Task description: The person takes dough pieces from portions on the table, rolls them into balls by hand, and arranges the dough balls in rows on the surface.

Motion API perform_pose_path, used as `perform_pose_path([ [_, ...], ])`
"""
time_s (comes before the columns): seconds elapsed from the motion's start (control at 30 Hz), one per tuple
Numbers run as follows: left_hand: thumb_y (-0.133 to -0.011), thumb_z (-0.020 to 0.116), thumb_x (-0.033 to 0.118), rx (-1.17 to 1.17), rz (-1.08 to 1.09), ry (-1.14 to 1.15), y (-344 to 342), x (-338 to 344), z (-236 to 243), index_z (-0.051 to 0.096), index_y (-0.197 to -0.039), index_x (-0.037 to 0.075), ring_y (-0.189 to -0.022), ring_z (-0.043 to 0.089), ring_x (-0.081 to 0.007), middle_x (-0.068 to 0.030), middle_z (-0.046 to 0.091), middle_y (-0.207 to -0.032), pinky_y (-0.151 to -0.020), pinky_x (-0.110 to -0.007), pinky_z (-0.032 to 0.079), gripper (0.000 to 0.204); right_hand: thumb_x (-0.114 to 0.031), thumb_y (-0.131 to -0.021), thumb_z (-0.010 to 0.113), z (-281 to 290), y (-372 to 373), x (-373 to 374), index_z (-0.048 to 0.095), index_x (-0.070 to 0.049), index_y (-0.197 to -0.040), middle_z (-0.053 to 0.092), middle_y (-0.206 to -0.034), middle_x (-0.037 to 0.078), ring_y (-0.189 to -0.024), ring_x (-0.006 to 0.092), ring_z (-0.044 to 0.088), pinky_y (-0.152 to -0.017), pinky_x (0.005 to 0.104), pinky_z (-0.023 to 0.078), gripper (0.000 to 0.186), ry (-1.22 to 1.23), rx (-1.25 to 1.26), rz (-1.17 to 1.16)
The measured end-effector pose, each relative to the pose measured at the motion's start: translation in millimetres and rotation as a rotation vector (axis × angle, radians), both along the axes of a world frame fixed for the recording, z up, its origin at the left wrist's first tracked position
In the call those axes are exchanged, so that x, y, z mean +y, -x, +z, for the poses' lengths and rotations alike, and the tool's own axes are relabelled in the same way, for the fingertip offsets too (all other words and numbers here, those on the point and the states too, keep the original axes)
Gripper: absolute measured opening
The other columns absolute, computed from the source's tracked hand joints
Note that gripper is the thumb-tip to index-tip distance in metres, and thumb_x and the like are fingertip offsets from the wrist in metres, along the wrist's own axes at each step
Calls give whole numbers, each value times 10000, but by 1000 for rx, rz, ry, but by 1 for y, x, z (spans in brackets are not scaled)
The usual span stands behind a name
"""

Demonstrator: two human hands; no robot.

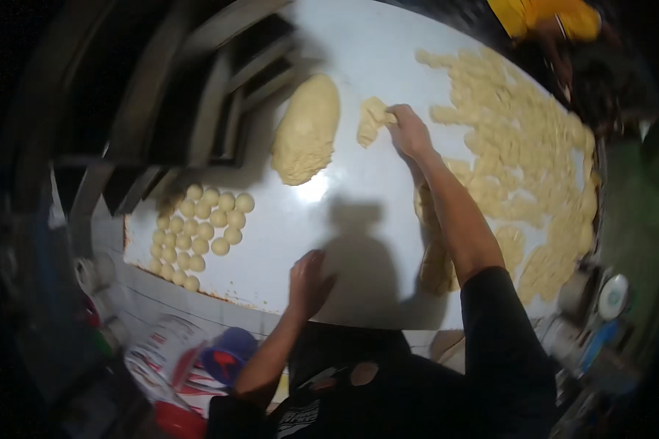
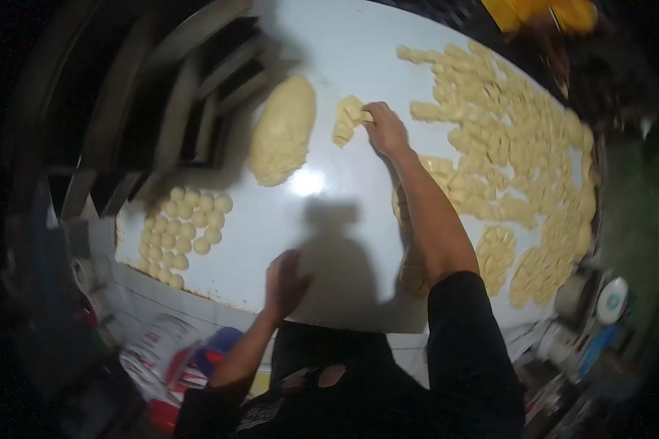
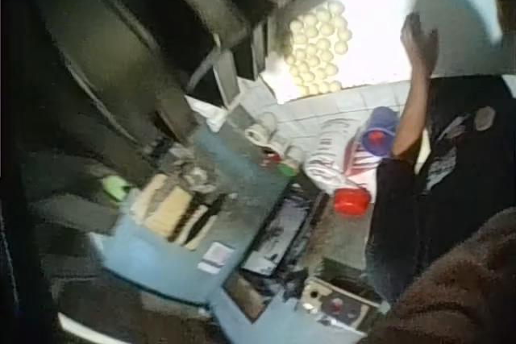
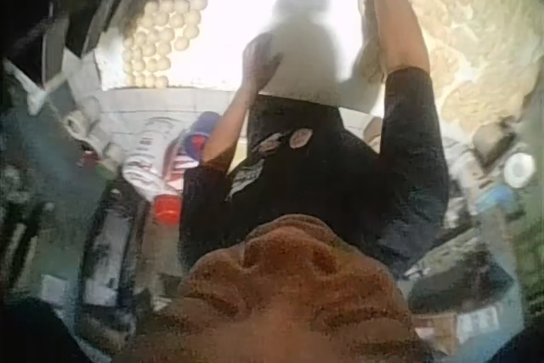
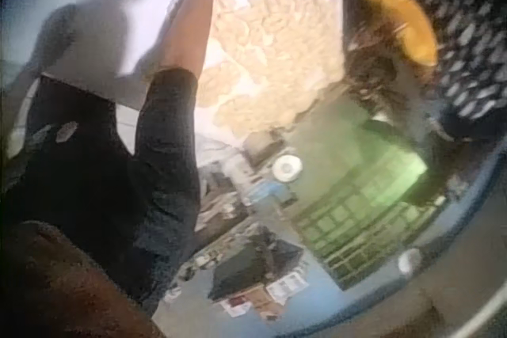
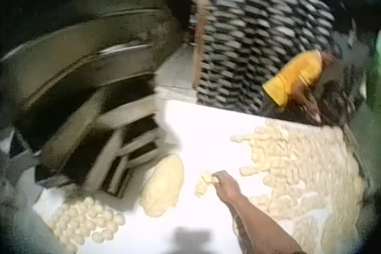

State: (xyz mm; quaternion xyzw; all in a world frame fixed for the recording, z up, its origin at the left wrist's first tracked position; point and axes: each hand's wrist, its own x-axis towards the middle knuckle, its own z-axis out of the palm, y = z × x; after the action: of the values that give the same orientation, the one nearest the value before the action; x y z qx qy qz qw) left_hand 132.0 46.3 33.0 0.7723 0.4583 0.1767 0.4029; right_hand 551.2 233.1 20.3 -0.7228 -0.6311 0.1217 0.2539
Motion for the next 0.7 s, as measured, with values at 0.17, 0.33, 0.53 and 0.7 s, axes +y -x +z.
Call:
perform_pose_path([
  [0.17, -1070, 614, 90, -182, 77, 583, -41, -22, 28, 461, -1574, 25, -905, 627, -141, -108, 642, -1239, -788, -282, 547, 530, -121, -959, 649, -25, 85, -168, 668, -25, -1125, 695, -1056, 204, -974, 371, 685, -836, 487, 551, 192, -22, 245, 163],
  [0.33, -1147, 534, 265, -303, 391, 1095, -26, -86, 39, 461, -1586, 42, -1019, 654, -122, -66, 701, -1178, -899, -314, 551, 497, -304, -925, 791, 51, 227, -341, 542, -11, -1432, 539, -1455, 274, -1364, 458, 530, -1128, 540, 456, 636, 497, 756, 182],
  [0.53, -1105, 547, 199, -223, 728, 740, 15, -10, 46, 697, -1238, 11, -903, 691, -177, -98, 726, -1059, -770, -341, 563, 275, -236, -909, 834, 89, 181, -272, 379, -83, -1599, 463, -1561, 247, -1351, 406, 559, -1036, 523, 538, 841, 495, 769, 149],
  [0.7, -1096, 580, 173, -345, 427, 576, 152, -24, -30, 614, -1363, 20, -1050, 688, -248, -137, 639, -1336, -901, -376, 582, 310, -167, -915, 776, 17, 208, -333, 654, -65, -1290, 722, -999, 162, -959, 364, 723, -860, 464, 598, 407, 88, 277, 6],
])
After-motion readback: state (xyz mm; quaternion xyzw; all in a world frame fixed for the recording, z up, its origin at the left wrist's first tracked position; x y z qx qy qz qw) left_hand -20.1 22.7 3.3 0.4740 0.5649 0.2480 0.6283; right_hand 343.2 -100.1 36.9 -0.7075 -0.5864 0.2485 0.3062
